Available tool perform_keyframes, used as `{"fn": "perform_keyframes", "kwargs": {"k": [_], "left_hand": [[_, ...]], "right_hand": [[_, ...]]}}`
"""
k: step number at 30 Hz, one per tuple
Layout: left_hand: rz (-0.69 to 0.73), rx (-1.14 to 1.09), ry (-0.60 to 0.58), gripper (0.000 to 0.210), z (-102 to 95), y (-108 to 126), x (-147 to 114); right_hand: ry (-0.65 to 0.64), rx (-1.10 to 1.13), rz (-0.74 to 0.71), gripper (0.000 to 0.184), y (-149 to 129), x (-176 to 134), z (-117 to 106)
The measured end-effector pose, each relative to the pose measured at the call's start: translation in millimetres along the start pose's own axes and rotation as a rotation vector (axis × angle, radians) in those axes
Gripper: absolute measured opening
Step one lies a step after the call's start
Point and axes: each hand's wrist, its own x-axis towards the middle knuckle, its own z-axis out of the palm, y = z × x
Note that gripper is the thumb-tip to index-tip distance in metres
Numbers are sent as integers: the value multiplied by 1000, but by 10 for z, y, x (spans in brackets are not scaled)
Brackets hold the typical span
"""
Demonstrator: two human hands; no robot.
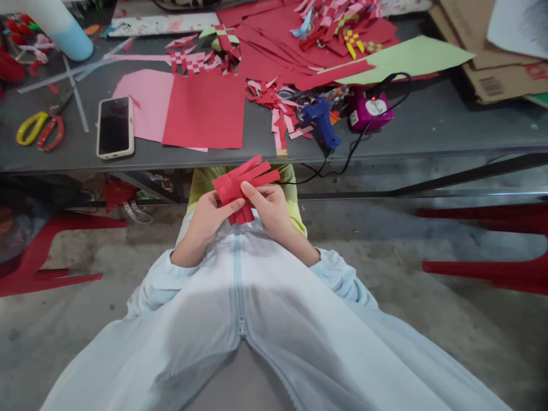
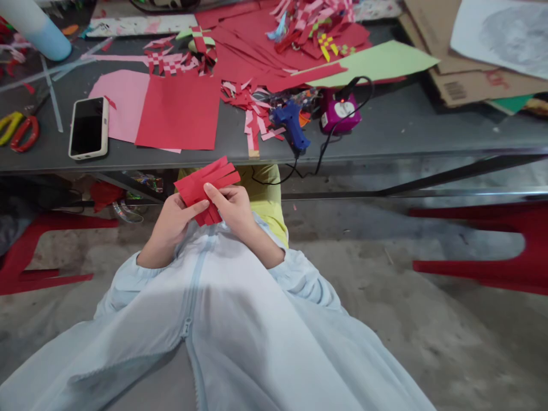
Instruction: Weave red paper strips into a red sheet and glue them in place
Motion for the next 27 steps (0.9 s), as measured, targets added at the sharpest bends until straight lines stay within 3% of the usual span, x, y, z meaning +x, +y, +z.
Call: {"fn": "perform_keyframes", "kwargs": {"k": [7, 12, 16, 19, 23, 27], "left_hand": [[23, 71, 45, 40, -10, 26, -7], [24, 122, 18, 35, -39, 31, -22], [122, 205, 57, 42, -103, 91, -39], [347, 352, 107, 30, -165, 177, -37], [882, 731, 30, 4, -231, 313, -20], [1187, 976, 44, 17, -252, 406, -36]], "right_hand": [[21, -18, 15, 51, -18, 10, 9], [-44, -49, -10, 40, -72, 22, -40], [-64, -171, -99, 30, -157, 38, -97], [-92, -226, -228, 22, -216, 39, -157], [-164, -305, -442, 13, -301, 18, -274], [-180, -362, -637, 25, -397, -15, -353]]}}
